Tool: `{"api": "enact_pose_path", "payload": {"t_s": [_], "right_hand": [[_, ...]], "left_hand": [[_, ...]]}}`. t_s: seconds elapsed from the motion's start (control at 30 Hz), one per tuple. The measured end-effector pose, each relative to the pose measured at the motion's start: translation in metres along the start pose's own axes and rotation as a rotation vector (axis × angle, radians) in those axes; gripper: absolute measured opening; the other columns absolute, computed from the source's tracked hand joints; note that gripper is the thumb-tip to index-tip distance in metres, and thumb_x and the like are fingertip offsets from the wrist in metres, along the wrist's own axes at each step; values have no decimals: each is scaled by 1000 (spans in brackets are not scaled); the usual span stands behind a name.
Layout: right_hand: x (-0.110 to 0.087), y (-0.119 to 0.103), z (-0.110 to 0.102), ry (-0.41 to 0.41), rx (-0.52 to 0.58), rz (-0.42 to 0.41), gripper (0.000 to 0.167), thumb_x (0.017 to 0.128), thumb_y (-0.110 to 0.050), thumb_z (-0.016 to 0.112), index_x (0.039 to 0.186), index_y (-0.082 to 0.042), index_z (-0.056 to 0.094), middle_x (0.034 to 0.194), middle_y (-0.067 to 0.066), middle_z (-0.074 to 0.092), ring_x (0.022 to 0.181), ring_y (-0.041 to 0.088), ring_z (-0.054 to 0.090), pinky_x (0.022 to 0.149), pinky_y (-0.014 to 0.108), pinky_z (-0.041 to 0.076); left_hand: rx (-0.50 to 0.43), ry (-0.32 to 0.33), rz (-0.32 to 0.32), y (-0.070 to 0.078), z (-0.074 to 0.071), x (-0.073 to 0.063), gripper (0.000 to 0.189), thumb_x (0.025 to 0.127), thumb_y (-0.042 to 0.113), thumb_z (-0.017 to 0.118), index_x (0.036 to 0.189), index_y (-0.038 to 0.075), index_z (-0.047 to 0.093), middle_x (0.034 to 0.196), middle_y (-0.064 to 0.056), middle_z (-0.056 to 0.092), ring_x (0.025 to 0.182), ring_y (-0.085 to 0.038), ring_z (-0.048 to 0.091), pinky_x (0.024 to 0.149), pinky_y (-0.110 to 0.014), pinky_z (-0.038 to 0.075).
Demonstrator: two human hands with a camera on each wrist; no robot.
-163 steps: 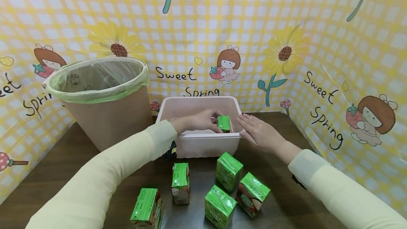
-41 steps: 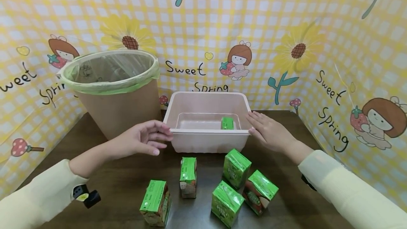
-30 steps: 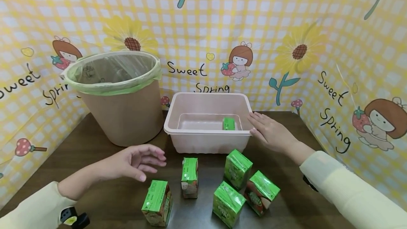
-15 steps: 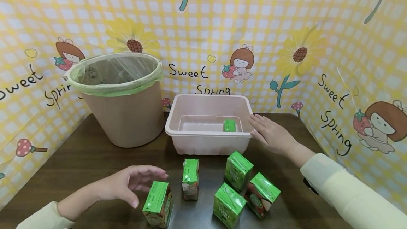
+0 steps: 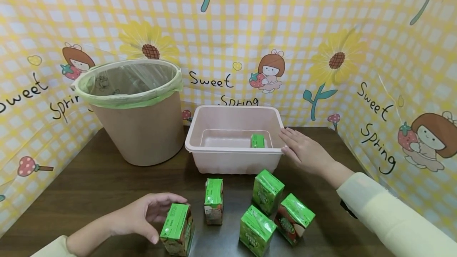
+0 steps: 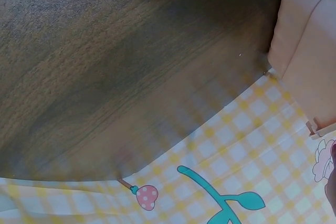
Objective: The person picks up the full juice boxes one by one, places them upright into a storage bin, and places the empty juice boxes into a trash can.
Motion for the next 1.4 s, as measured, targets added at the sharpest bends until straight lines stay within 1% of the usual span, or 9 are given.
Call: {"api": "enact_pose_path", "payload": {"t_s": [0.1, 0.3, 0.5, 0.57, 0.8, 0.93, 1.2, 1.27, 1.4], "right_hand": [[0, 0, 0, 0, 2, 5, 48, 101, -23, 52, 141, 4, 47, 145, 22, 44, 134, 38, 40, 103, 54, 35], [0, 2, 1, -12, 9, 16, 49, 101, -25, 52, 141, 3, 47, 146, 22, 42, 134, 37, 39, 104, 54, 34], [0, 3, 2, -1, 15, 9, 48, 101, -24, 53, 141, 3, 47, 146, 21, 43, 134, 37, 39, 105, 53, 33], [0, 2, 2, 2, 16, 4, 48, 101, -23, 53, 141, 3, 47, 146, 22, 43, 134, 38, 39, 105, 53, 34], [1, 2, 2, 14, 15, -8, 48, 101, -23, 53, 141, 3, 47, 145, 22, 43, 133, 39, 40, 103, 54, 35], [1, 2, 1, 18, 10, -17, 48, 101, -23, 54, 141, 3, 48, 145, 22, 44, 133, 38, 41, 104, 53, 35], [1, 2, 0, 15, 8, -22, 48, 101, -24, 53, 140, 4, 48, 144, 23, 45, 132, 39, 41, 103, 54, 36], [2, 2, 0, 14, 10, -22, 48, 101, -24, 53, 140, 4, 49, 144, 23, 44, 132, 39, 41, 103, 54, 35], [2, 2, 0, 8, 9, -20, 48, 101, -23, 53, 140, 4, 48, 144, 23, 44, 132, 39, 41, 103, 54, 35]], "left_hand": [[1, 5, -4, -2, 1, 0, 77, 80, 9, 81, 142, -9, 38, 140, -22, 47, 125, -30, 51, 99, -44, 44], [-10, -20, 25, -6, 4, 1, 77, 80, 8, 81, 142, -8, 38, 136, -26, 48, 124, -31, 51, 100, -42, 44], [-11, 19, -10, -7, 6, 1, 74, 78, 0, 80, 141, -6, 41, 134, -24, 51, 119, -29, 54, 97, -42, 46], [-14, 27, -7, -7, 7, 1, 73, 77, -2, 79, 140, -6, 42, 133, -23, 51, 118, -29, 55, 97, -43, 46], [-26, 31, 60, -6, 9, 3, 70, 77, -10, 75, 139, -10, 41, 131, -26, 52, 114, -28, 57, 94, -43, 48], [-19, 38, 68, -6, 9, 2, 70, 77, -11, 75, 138, -10, 42, 129, -27, 52, 112, -28, 58, 92, -44, 49], [-17, 78, 19, 0, 8, -1, 67, 76, -10, 75, 136, -9, 46, 126, -27, 55, 109, -29, 61, 89, -47, 50], [-15, 79, 31, 4, 7, -1, 67, 75, -11, 75, 136, -10, 46, 125, -27, 56, 108, -29, 61, 89, -47, 50], [-7, 74, 78, 14, 5, -2, 66, 75, -14, 72, 135, -13, 44, 122, -27, 57, 106, -29, 62, 87, -48, 51]]}}
Point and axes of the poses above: each hand's wrist, its own x-axis towards the middle knuckle, its own z-axis out of the palm, y = z × x, the point moved 1 cm from there along x, towards the middle knuckle
